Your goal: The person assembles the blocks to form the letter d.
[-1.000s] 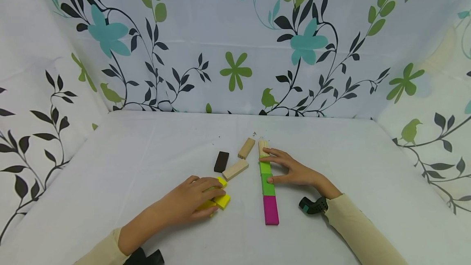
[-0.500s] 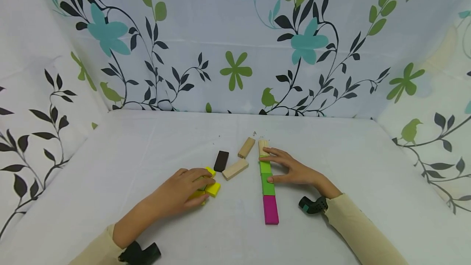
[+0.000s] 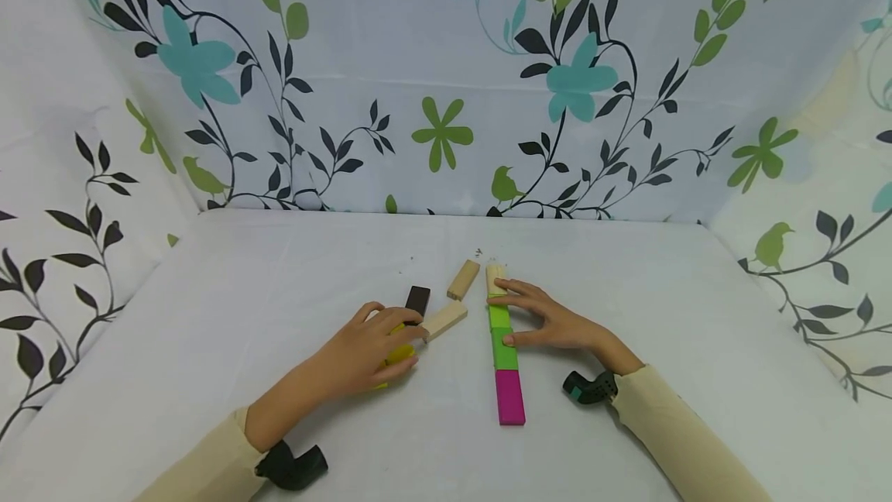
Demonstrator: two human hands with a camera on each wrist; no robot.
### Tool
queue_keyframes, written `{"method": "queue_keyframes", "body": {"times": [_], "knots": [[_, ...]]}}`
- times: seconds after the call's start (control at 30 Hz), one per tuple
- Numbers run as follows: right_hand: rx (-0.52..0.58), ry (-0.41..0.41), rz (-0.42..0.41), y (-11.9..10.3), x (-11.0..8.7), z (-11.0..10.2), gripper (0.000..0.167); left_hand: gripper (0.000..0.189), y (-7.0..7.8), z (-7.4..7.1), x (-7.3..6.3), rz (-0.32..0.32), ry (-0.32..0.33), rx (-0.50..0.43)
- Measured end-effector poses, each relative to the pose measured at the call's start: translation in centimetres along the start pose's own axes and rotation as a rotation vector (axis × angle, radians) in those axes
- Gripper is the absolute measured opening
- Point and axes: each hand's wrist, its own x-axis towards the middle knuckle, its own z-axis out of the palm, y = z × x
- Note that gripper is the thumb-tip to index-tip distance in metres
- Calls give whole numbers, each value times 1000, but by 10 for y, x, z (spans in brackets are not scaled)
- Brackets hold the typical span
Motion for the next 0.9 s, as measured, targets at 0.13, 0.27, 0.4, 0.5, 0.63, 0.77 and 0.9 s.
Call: {"method": "queue_keyframes", "body": {"times": [0.13, 0.27, 0.4, 0.5, 0.63, 0.77, 0.9], "knots": [[-5, 6, 2, -1, 0, 0, 60, 31, 4, 0, 10, 7, -38, 30], [-12, 8, 2, 0, 0, 0, 60, 34, 6, 1, 17, 6, -64, 51], [-17, 5, 2, 0, 0, 0, 60, 35, 6, 4, 21, 13, -91, 70], [-20, 4, 0, -1, 1, 0, 60, 34, 6, 5, 23, 25, -104, 82], [-25, 4, -1, -2, 1, -1, 60, 34, 7, 7, 24, 28, -117, 62], [-16, 2, 7, -3, 0, -1, 60, 33, 10, 9, 26, 32, -138, 26], [-14, 1, 9, -3, 0, 0, 60, 31, 15, 8, 28, 53, -134, -6]]}}
